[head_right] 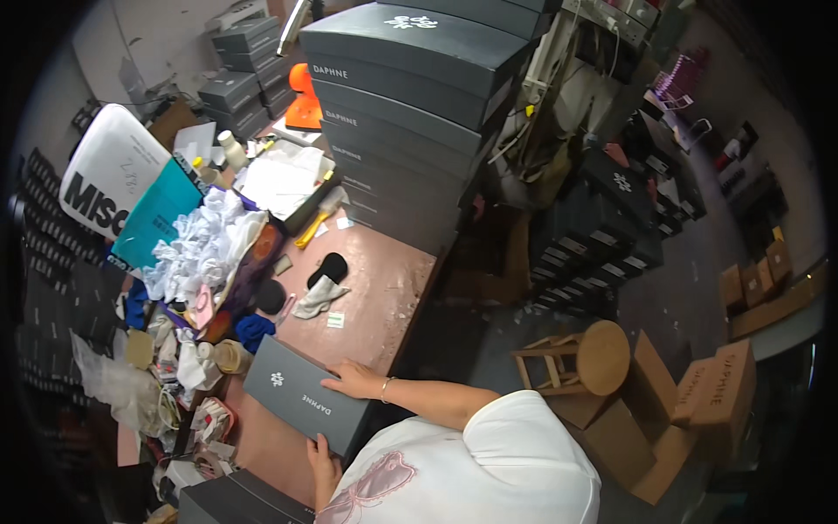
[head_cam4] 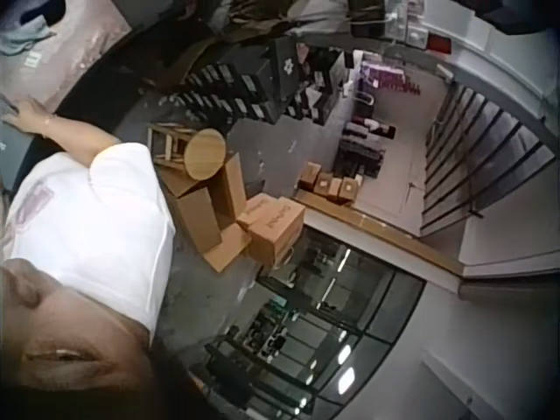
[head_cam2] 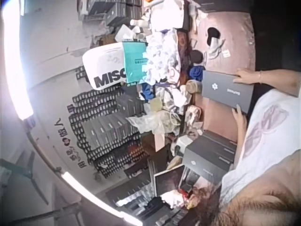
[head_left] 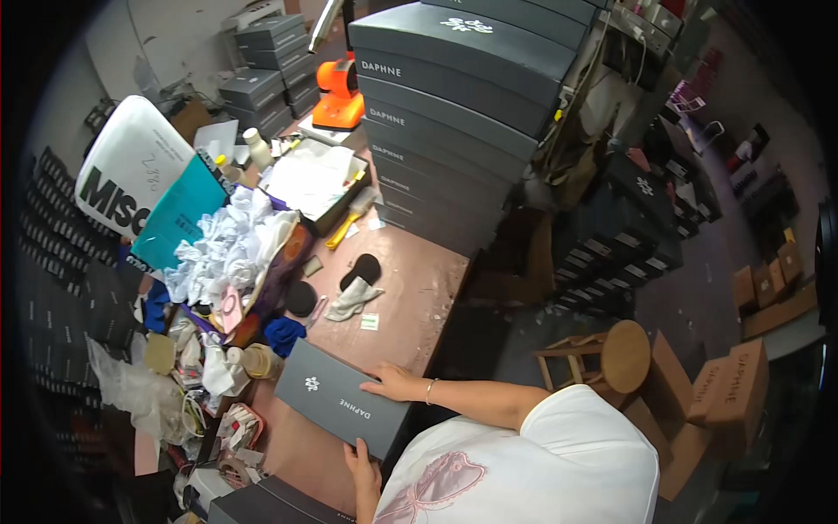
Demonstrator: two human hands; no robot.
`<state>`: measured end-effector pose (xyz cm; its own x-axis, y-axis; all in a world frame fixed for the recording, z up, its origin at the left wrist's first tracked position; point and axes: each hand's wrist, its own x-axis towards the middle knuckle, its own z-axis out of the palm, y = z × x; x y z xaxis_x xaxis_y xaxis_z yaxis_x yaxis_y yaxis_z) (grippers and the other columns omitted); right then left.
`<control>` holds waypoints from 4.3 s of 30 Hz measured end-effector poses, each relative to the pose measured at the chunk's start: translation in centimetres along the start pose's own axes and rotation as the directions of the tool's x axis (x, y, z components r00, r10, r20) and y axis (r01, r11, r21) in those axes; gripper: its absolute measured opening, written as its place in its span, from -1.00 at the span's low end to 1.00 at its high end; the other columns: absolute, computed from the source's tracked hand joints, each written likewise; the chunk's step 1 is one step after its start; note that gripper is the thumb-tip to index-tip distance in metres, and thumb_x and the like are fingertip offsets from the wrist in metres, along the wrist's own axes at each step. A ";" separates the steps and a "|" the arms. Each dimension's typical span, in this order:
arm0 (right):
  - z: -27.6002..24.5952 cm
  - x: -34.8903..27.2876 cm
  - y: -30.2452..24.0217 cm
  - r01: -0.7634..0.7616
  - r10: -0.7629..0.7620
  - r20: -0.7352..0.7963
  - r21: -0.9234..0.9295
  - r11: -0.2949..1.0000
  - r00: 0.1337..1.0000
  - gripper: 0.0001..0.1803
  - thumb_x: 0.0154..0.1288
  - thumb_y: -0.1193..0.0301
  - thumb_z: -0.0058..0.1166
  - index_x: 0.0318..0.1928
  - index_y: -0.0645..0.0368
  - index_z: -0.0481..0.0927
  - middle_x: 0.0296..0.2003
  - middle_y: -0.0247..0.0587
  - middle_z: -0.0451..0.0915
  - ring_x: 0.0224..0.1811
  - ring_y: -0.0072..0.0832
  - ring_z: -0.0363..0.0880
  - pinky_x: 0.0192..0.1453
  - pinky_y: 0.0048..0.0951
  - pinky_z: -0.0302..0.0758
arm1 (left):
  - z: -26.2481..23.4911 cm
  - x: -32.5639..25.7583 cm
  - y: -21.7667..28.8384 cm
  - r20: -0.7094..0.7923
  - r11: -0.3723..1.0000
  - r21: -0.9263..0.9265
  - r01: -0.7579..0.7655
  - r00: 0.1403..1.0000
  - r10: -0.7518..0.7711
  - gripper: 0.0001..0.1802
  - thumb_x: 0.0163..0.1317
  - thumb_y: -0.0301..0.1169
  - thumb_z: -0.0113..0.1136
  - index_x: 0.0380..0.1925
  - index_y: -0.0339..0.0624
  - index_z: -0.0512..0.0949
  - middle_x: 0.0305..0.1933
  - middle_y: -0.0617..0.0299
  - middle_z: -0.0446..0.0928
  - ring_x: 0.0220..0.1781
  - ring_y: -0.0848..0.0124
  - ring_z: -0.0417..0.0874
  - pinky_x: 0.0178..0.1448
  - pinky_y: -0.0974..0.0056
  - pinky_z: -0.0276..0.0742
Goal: Packing high-heeled shoes into boxes using protective tissue paper and bags.
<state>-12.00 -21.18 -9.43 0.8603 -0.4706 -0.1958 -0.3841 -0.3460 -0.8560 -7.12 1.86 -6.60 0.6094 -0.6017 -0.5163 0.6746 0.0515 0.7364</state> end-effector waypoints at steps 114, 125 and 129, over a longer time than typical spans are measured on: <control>-5.8 8.9 -7.2 -0.331 0.062 0.665 0.286 0.899 0.744 -0.66 0.23 0.57 -0.02 0.04 0.26 0.53 -0.21 -0.29 0.62 -0.25 -0.60 0.60 -0.19 -0.58 0.53 | 1.5 4.9 1.6 0.171 -0.112 0.984 -0.137 0.892 0.418 -0.43 0.14 -0.35 0.14 0.21 -0.11 0.37 0.25 0.00 0.37 0.38 0.02 0.24 0.41 -0.31 -0.09; 1.8 1.3 -9.4 0.102 -0.211 0.268 0.369 0.924 0.940 -0.71 0.31 0.56 -0.11 0.05 0.29 0.40 -0.15 -0.27 0.52 -0.18 -0.63 0.46 -0.09 -0.56 0.44 | 8.1 -3.6 3.6 -0.071 0.893 -0.448 0.046 0.994 -0.087 -0.37 0.29 -0.24 0.18 0.28 -0.08 0.17 0.12 0.18 0.40 0.09 0.32 0.52 0.09 0.13 0.55; 2.2 2.3 -8.3 -0.047 -0.176 0.415 0.475 0.879 0.893 -0.60 0.33 0.48 -0.04 0.16 0.27 0.31 0.03 -0.17 0.45 0.03 -0.54 0.40 0.10 -0.49 0.39 | 6.0 -1.9 2.0 -0.211 0.903 -0.424 -0.074 0.977 -0.019 -0.44 0.18 -0.44 0.25 0.17 -0.25 0.31 0.01 0.16 0.49 0.05 0.33 0.56 0.06 0.16 0.57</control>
<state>-6.13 -17.58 -3.85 0.9746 -0.0228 -0.2226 -0.2191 0.1036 -0.9702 -9.46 -1.71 -1.51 0.6707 -0.4207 -0.6109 0.7404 0.4291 0.5174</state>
